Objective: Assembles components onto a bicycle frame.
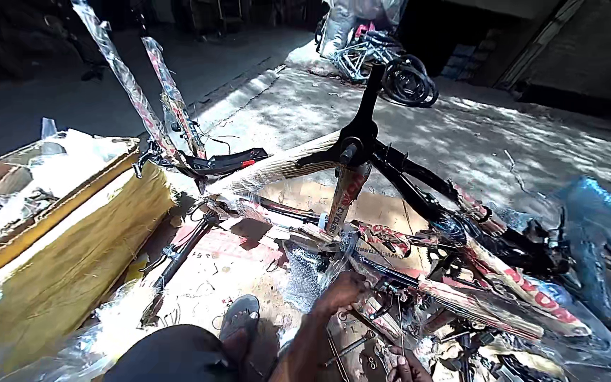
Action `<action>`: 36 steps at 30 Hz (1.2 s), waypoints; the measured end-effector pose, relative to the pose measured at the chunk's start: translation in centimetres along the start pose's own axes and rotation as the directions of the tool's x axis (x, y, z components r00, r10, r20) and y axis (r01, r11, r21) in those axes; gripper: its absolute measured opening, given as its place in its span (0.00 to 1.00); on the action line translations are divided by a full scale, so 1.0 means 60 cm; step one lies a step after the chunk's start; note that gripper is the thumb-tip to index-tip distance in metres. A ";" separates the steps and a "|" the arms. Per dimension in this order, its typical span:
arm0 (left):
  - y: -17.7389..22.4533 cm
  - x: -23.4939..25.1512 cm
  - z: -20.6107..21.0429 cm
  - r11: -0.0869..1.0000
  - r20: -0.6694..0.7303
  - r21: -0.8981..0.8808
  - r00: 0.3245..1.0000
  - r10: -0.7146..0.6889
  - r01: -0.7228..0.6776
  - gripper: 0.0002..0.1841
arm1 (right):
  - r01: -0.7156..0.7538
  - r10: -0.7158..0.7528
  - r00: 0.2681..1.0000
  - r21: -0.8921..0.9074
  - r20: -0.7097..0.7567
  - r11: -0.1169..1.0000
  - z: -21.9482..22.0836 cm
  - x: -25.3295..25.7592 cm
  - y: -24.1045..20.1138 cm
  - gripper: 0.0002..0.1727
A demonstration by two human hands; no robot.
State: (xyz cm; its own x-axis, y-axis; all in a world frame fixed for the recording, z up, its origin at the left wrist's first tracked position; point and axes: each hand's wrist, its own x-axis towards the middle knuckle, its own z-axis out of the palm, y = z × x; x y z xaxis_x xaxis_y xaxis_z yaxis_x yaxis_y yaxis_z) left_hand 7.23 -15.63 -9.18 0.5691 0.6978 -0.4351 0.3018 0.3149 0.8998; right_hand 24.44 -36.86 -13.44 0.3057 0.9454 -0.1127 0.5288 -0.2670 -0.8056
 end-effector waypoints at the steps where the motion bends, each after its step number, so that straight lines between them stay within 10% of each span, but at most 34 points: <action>1: 0.008 -0.026 -0.029 0.994 0.034 0.109 0.999 0.006 -0.010 0.22 | -0.007 0.009 0.999 0.045 -0.041 0.999 -0.003 0.007 -0.005 0.21; 4: 0.051 -0.098 -0.127 0.970 -0.150 0.226 0.981 0.124 -0.088 0.18 | -0.020 0.043 0.992 0.192 -0.116 0.981 -0.007 0.026 -0.012 0.21; 8: 0.078 -0.104 -0.250 0.820 -0.624 0.572 0.640 0.448 -0.016 0.15 | -0.091 0.131 0.982 0.273 -0.133 0.958 -0.002 0.039 -0.027 0.20; 17: 0.100 -0.046 -0.369 0.269 -0.267 0.947 0.896 0.356 0.175 0.16 | -0.130 0.152 0.984 0.213 -0.091 0.968 0.001 0.055 -0.003 0.19; 36: 0.113 -0.047 -0.411 -0.053 -0.465 0.884 0.885 0.016 0.465 0.16 | -0.099 0.086 0.994 0.220 0.070 0.970 0.026 0.120 -0.023 0.18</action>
State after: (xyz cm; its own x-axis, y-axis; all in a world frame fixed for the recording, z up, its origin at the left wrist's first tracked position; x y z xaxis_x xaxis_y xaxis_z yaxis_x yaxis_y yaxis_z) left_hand -11.18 0.39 -1.09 0.1529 0.9219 -0.3560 0.9245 -0.2606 -0.2780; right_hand 24.71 -29.39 -14.05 0.2942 0.9296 -0.2218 0.3082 -0.3119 -0.8987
